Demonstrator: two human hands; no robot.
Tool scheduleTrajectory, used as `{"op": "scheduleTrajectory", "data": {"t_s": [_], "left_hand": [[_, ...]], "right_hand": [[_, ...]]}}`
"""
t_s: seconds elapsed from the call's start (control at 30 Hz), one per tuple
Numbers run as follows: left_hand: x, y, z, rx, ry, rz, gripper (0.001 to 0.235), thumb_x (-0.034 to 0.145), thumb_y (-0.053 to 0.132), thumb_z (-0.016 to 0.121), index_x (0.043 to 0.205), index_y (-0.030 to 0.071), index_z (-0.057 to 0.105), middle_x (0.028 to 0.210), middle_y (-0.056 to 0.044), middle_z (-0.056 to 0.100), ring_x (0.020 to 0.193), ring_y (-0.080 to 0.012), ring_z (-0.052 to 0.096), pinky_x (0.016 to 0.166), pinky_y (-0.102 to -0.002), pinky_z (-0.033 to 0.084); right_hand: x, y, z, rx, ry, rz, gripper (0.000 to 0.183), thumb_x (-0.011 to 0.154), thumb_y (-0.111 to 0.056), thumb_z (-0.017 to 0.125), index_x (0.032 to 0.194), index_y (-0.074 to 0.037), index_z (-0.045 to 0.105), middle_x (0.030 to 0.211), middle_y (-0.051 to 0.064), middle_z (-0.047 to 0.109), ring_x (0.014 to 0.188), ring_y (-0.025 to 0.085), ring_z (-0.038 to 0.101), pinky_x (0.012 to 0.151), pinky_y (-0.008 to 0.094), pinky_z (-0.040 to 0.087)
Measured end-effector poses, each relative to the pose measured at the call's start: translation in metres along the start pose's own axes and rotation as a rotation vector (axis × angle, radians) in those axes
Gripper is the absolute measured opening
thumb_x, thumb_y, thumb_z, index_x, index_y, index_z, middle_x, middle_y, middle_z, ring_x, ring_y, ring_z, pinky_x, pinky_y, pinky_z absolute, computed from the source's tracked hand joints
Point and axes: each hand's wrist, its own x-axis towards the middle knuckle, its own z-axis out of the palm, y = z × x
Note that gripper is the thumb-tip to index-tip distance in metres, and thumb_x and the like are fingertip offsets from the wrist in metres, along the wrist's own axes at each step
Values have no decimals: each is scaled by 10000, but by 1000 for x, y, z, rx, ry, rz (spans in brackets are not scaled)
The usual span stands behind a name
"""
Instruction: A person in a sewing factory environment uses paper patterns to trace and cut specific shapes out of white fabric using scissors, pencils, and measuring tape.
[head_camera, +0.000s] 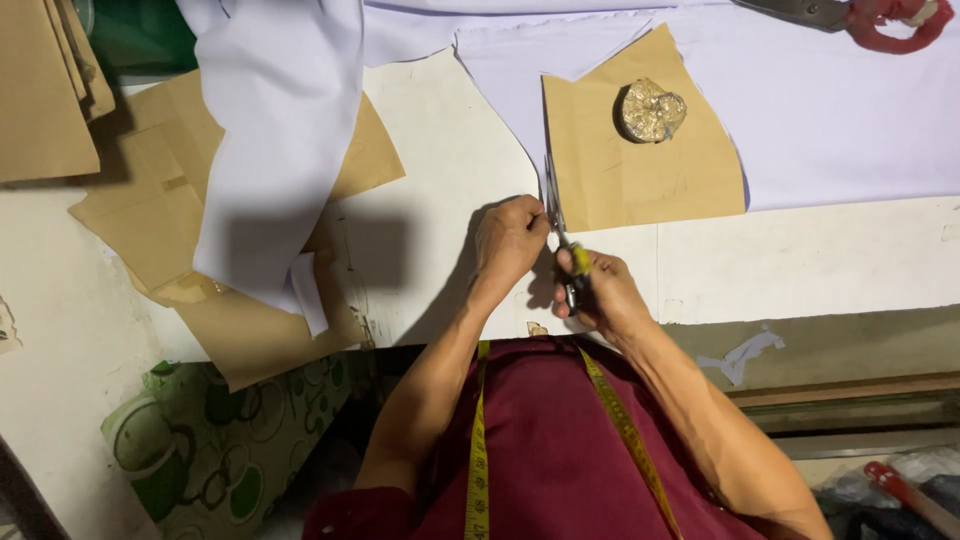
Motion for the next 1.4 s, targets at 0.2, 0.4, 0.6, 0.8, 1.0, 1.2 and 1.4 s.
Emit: {"op": "scheduleTrajectory", "data": {"t_s": [0.2, 0.4, 0.6, 0.8, 1.0, 1.2, 1.4], "left_hand": [[-3, 5, -5, 0, -13, -6, 135, 870, 117, 663, 978, 101, 743, 667, -71, 710, 739, -366, 742, 585, -442, 551], [-9, 17, -14, 5, -30, -2, 145, 864, 48, 639, 968, 79, 735, 717, -114, 731, 776, -409, 739, 623, -468, 561], [-5, 10, -9, 5, -9, -5, 89, 903, 125, 665, 957, 97, 730, 704, -108, 730, 767, -388, 746, 618, -461, 567], [-4, 8, -9, 20, -29, -19, 125, 906, 176, 646, 962, 107, 735, 703, -92, 735, 769, -384, 749, 617, -465, 571], [-5, 18, -16, 17, -52, -37, 151, 912, 181, 641, 989, 99, 742, 749, -122, 751, 805, -394, 751, 651, -469, 579], [-5, 20, -19, 26, -58, -53, 145, 920, 156, 629, 978, 103, 751, 770, -131, 760, 805, -400, 752, 657, -479, 585], [-2, 19, -23, 49, -94, -71, 170, 911, 129, 610, 1010, 122, 749, 805, -130, 770, 851, -395, 754, 684, -480, 596]], "right_hand": [[6, -19, 2, -41, -35, 101, 480, 946, -406, 727, 892, 54, 602, 619, 240, 624, 446, 314, 677, 215, 223, 316], [2, -37, 6, -51, -40, 185, 559, 940, -471, 696, 948, 81, 611, 661, 238, 629, 486, 328, 689, 203, 217, 346], [22, -10, -3, -85, -54, 44, 434, 953, -368, 740, 897, 38, 598, 633, 229, 628, 461, 303, 685, 223, 220, 340], [49, 35, -18, -53, -97, -60, 370, 960, -310, 753, 887, 15, 592, 620, 183, 612, 467, 267, 697, 247, 220, 381], [43, 21, -10, -51, -18, -81, 324, 936, -211, 790, 800, 21, 608, 565, 165, 596, 413, 246, 667, 291, 242, 451], [41, -11, 6, -52, -9, -68, 377, 930, -315, 783, 813, 0, 612, 539, 163, 571, 405, 258, 663, 232, 246, 392], [58, 8, -1, -66, 7, -75, 319, 936, -236, 781, 827, 15, 617, 558, 162, 585, 422, 241, 678, 268, 230, 427]]}}
